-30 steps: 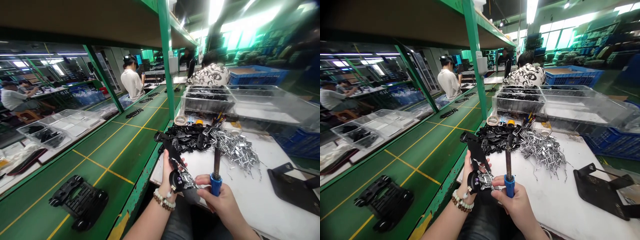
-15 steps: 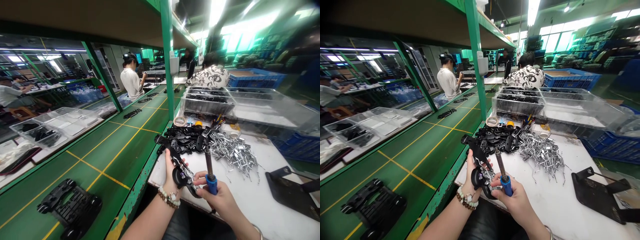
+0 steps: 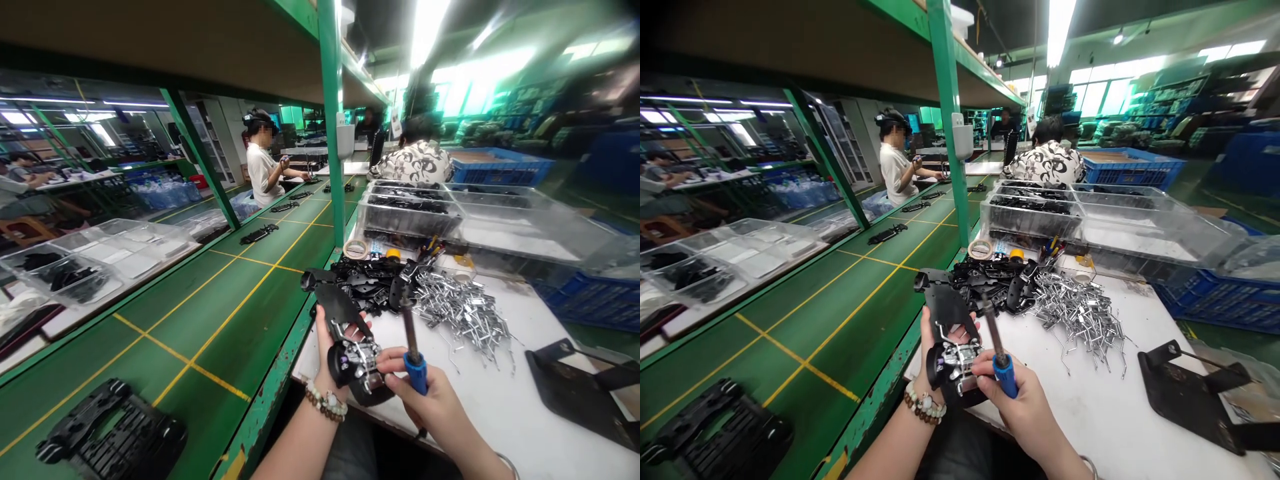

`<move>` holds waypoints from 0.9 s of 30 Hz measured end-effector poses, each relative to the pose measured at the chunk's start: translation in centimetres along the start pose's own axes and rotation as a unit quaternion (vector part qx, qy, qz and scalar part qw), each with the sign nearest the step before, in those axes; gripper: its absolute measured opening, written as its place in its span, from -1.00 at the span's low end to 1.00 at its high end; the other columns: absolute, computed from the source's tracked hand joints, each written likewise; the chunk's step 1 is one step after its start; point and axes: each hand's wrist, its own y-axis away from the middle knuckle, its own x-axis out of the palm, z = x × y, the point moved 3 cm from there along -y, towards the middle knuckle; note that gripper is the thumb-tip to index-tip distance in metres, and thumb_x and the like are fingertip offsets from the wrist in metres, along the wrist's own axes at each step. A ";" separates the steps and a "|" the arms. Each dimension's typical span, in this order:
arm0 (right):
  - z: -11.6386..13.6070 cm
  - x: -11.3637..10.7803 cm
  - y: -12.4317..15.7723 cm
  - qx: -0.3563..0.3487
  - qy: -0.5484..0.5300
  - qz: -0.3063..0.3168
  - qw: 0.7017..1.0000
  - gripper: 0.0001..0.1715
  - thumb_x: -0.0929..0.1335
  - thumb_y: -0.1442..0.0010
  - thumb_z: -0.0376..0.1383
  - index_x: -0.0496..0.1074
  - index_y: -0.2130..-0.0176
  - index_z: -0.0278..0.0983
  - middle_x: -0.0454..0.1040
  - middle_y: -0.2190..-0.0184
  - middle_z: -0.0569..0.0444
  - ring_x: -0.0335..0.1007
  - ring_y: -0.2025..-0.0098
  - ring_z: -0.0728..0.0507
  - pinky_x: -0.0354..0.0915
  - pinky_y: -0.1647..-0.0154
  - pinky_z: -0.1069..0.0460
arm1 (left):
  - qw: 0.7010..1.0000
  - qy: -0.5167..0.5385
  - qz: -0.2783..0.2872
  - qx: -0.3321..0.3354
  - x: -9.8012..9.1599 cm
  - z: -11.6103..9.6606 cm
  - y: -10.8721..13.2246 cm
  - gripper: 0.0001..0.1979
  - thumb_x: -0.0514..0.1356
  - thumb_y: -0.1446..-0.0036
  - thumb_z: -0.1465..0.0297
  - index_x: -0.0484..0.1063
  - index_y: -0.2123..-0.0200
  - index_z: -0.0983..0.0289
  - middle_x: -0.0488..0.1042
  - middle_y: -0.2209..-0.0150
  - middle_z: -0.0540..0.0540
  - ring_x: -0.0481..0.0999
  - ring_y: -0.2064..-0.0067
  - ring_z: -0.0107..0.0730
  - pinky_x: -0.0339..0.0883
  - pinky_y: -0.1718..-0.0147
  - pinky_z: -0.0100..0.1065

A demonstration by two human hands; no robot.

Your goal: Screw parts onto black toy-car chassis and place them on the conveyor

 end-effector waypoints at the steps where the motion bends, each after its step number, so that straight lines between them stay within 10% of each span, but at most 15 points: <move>1: -0.5 -0.3 -0.5 0.022 0.008 -0.032 0.999 -0.59 0.34 -0.09 0.01 0.51 0.30 -0.27 0.46 0.38 -0.02 0.29 0.62 -0.01 0.26 0.63 0.05 | 1.000 0.008 0.019 0.005 -0.5 -0.5 0.2 -0.31 0.07 0.08 -0.17 0.46 0.28 0.39 0.50 0.43 0.21 0.49 0.43 -0.18 0.36 0.35 -0.21; 5: -3.1 -3.5 -5.1 0.081 0.081 -0.140 0.983 -0.47 0.32 -0.08 0.06 0.43 0.18 -0.33 0.10 0.80 0.29 0.02 0.79 0.00 0.01 0.79 0.08 | 0.995 0.027 0.076 0.057 -2.8 -3.2 1.4 -0.28 -0.01 0.00 -0.17 0.43 0.13 0.36 0.52 0.29 0.27 0.52 0.32 -0.14 0.37 0.28 -0.17; 8: -4.7 -6.5 -10.2 0.095 0.179 -0.208 0.957 -0.67 0.42 -0.03 -0.12 0.42 0.31 -0.33 0.41 0.50 0.11 0.30 0.54 -0.02 0.25 0.54 0.06 | 0.992 0.032 0.058 0.109 -5.0 -5.3 2.2 -0.33 -0.01 -0.03 -0.14 0.39 0.04 0.28 0.52 0.22 0.24 0.52 0.28 -0.14 0.38 0.23 -0.14; 14: -6.9 -6.7 -16.8 0.144 0.284 -0.236 0.918 -0.73 0.34 -0.20 -0.19 0.38 0.17 -0.33 0.41 0.18 0.02 0.37 0.19 -0.11 0.32 0.17 -0.10 | 0.984 0.046 -0.003 0.174 -7.4 -7.3 3.2 -0.38 0.01 -0.04 -0.11 0.37 0.01 0.19 0.51 0.13 0.21 0.52 0.21 -0.09 0.39 0.17 -0.11; 21: -3.8 -6.2 -14.2 0.104 0.203 -0.221 0.948 -0.51 0.39 -0.08 -0.07 0.36 0.12 -0.35 0.44 0.29 0.00 0.32 0.47 -0.02 0.28 0.48 0.03 | 0.989 0.029 -0.060 0.130 -6.3 -6.6 2.6 -0.41 0.11 -0.04 -0.03 0.41 0.10 0.37 0.53 0.23 0.28 0.55 0.29 -0.12 0.42 0.25 -0.16; 27: 2.0 -3.3 -8.1 0.076 0.091 -0.003 0.993 -0.44 0.48 0.17 -0.02 0.47 0.20 -0.27 0.49 0.48 0.07 0.09 0.74 0.06 0.04 0.76 0.08 | 0.996 -0.002 -0.058 0.061 -1.7 -4.5 -0.2 -0.42 0.14 0.07 -0.10 0.44 0.35 0.36 0.49 0.50 0.18 0.49 0.48 -0.19 0.39 0.41 -0.21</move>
